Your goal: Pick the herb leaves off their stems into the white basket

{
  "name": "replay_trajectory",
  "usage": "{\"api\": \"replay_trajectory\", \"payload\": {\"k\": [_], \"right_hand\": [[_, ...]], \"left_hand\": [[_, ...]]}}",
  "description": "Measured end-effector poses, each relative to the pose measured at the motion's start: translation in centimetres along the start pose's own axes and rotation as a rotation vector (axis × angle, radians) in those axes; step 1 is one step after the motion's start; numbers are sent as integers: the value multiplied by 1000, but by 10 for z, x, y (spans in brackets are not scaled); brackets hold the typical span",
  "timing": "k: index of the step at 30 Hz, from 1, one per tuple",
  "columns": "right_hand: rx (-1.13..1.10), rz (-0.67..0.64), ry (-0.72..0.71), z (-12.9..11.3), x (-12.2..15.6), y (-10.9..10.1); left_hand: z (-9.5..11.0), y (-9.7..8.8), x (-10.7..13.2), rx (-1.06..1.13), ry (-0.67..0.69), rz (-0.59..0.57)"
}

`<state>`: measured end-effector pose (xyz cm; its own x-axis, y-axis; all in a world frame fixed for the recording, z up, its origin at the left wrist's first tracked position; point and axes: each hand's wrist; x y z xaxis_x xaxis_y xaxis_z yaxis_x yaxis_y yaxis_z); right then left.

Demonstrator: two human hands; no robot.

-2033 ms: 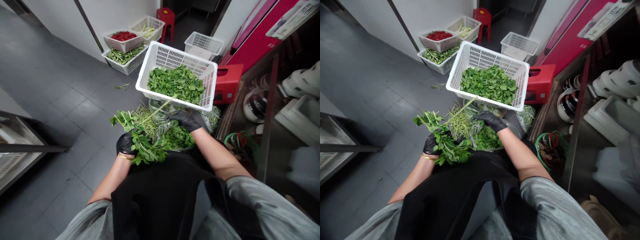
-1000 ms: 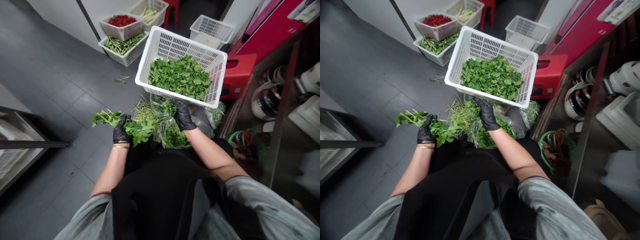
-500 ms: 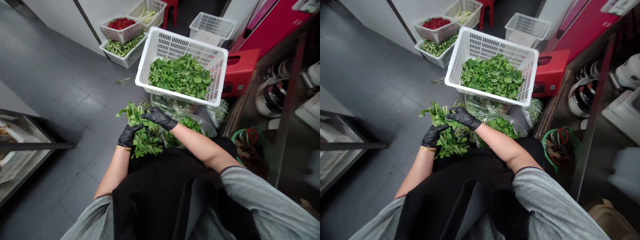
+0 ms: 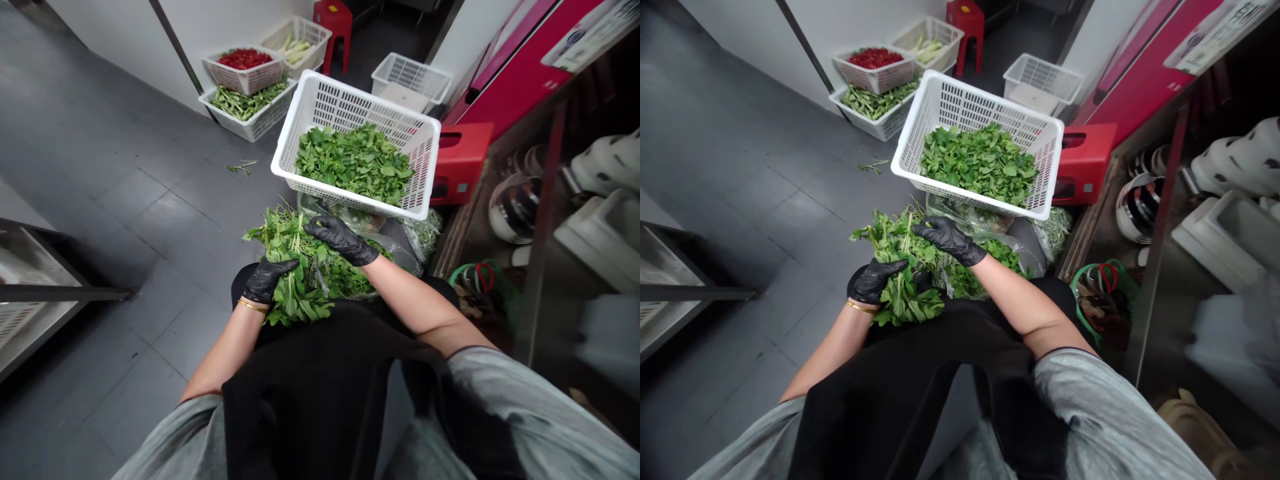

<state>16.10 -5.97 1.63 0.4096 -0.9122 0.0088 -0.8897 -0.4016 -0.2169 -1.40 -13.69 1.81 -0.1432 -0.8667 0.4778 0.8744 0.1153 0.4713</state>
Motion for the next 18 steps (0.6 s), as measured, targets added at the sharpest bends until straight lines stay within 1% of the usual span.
{"api": "replay_trajectory", "payload": {"k": [2,3,4,7,8,9,11,13,15,16,17,18], "right_hand": [[94,-126,4,-5,-1,-12],[106,-134,11,-6,-2,-19],[94,-92,7,-7,-4,-28],[36,248,-61,-9,-7,-50],[46,320,-82,-11,-5,-53],[77,340,-102,-13,-1,-52],[192,281,-148,-20,11,-41],[343,174,-188,-25,21,-21],[497,58,-196,-25,24,-5],[564,13,-187,-22,21,-1],[618,-3,-171,-17,16,-2],[657,19,-149,-12,8,-7]], "left_hand": [[2,1,3,-24,-7,10],[3,1,5,-27,-8,15],[3,1,7,-24,-7,17],[5,2,11,-80,38,61],[5,3,12,-124,72,88],[5,4,12,-171,114,118],[4,8,10,-240,192,159],[0,11,7,-261,235,157],[-4,14,5,-272,250,136],[-6,15,4,-280,253,127],[-8,15,3,-290,254,123],[-9,14,3,-300,250,121]]}}
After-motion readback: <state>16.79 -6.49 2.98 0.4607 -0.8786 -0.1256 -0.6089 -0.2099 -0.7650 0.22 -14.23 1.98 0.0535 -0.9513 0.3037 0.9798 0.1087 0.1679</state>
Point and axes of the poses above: each hand's wrist, its own x-axis away from the middle knuckle, its own y-axis out of the palm, z = x × y, and after that the axes turned 3 degrees about -z, right-handed
